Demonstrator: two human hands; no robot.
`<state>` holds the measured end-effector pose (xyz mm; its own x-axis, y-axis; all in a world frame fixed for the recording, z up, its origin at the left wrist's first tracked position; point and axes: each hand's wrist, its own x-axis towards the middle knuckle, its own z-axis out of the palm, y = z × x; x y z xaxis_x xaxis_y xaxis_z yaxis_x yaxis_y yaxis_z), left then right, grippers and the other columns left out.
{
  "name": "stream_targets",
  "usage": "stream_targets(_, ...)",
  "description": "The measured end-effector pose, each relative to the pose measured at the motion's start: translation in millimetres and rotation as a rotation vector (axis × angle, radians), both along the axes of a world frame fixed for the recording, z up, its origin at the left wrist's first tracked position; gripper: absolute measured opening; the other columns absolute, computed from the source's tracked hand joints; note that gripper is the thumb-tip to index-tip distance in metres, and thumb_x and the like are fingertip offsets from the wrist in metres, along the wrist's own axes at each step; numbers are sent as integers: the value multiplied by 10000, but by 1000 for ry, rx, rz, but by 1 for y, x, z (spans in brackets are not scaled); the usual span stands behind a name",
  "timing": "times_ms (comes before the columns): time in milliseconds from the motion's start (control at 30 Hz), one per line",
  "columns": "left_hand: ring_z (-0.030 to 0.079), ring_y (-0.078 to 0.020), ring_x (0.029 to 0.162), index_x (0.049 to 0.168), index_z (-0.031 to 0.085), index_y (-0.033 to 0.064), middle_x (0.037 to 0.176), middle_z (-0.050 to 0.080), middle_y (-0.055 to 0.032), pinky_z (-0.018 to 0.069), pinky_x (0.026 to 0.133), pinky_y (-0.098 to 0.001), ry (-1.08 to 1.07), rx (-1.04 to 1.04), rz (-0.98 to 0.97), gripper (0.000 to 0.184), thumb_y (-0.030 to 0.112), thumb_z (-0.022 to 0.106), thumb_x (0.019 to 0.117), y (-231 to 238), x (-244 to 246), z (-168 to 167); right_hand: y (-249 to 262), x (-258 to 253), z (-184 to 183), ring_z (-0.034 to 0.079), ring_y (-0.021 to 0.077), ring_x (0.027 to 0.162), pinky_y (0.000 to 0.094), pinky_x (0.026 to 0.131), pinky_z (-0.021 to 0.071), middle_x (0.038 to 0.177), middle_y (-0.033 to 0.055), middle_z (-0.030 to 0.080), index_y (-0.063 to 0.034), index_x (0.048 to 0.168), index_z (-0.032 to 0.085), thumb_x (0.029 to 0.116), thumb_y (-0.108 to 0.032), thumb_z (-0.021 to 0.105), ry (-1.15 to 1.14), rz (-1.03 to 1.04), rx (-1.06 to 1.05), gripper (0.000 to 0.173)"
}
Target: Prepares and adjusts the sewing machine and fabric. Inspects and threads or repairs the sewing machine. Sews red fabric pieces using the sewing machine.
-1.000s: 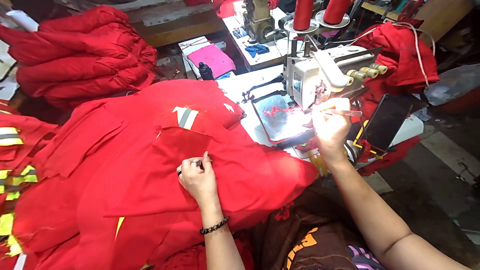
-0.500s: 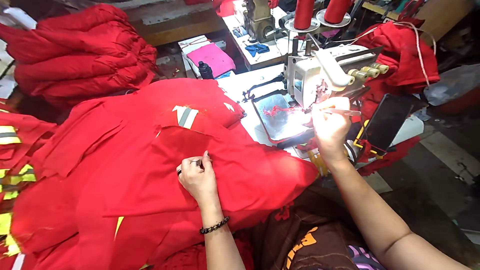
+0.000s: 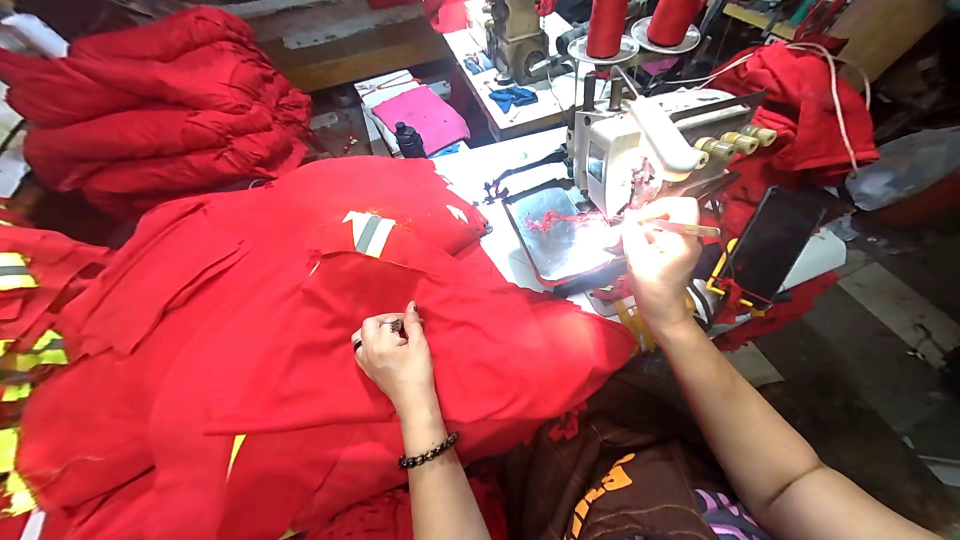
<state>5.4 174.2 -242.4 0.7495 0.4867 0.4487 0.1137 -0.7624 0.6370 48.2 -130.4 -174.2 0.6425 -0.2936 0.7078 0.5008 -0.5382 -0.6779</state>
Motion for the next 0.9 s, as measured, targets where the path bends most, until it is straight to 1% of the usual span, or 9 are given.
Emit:
stream_targets(133, 630, -334, 1005, 859, 744, 11, 948, 695, -161, 414, 960, -524, 3, -10, 5, 287, 243, 641, 992, 0, 0, 0, 1, -1, 0, 649, 84, 748, 252, 645, 578, 933, 54, 644, -27, 1060, 600, 946, 1, 656, -8, 3, -7, 130)
stream_targets(200, 631, -334, 1009, 861, 747, 13, 958, 696, -160, 417, 965, -524, 2, -12, 6, 287, 247, 644, 992, 0, 0, 0, 1, 0, -1, 666, 85, 744, 258, 642, 587, 919, 47, 663, -39, 1069, 591, 949, -13, 665, -2, -9, -7, 143)
stream_targets(300, 632, -335, 999, 865, 749, 12, 952, 697, -158, 418, 959, -526, -5, -12, 4, 283, 242, 646, 992, 0, 0, -1, 1, 0, -1, 637, 81, 714, 248, 618, 565, 916, 49, 641, -38, 1063, 604, 953, -24, 659, 11, -25, -7, 124)
stream_targets(433, 637, -336, 1004, 853, 751, 16, 944, 701, -160, 422, 960, -523, -14, -13, -8, 281, 236, 643, 990, 0, 0, -1, 3, -1, 1, 679, 95, 728, 266, 627, 599, 906, 42, 670, -47, 1066, 591, 950, -18, 667, 16, 3, 9, 141)
stream_targets(533, 636, -328, 999, 850, 751, 20, 939, 701, -151, 418, 961, -527, -17, -24, -8, 282, 240, 644, 990, 1, 0, -2, 3, 0, 0, 689, 103, 709, 279, 617, 600, 874, 34, 689, -53, 1090, 587, 953, -13, 662, 18, 17, 32, 162)
stream_targets(633, 634, -319, 987, 844, 748, 18, 929, 697, -146, 418, 951, -521, -23, -29, -7, 283, 241, 648, 988, 1, 0, -2, 3, 0, 0, 695, 98, 715, 278, 621, 609, 884, 33, 691, -55, 1079, 592, 950, -18, 669, 12, 1, 22, 155)
stream_targets(700, 634, -322, 983, 839, 748, 18, 919, 697, -145, 419, 954, -519, -28, -22, -5, 283, 240, 652, 985, 1, 0, -2, 3, 0, 0, 664, 79, 702, 257, 614, 583, 877, 27, 670, -54, 1067, 603, 951, -30, 673, 13, -16, 9, 138)
stream_targets(800, 634, -328, 990, 846, 753, 22, 923, 699, -146, 419, 953, -521, -24, -18, -7, 281, 239, 646, 990, 1, 1, -2, 2, 0, -1, 651, 72, 748, 248, 638, 577, 925, 35, 649, -47, 1062, 613, 948, -18, 667, -7, -16, -9, 129)
stream_targets(900, 633, -329, 990, 849, 750, 16, 931, 697, -155, 421, 950, -530, -25, -20, -2, 280, 242, 654, 984, 1, 1, -2, 1, -2, -1, 669, 86, 757, 269, 644, 591, 919, 32, 657, -61, 1070, 593, 936, 2, 670, 0, 17, 32, 167)
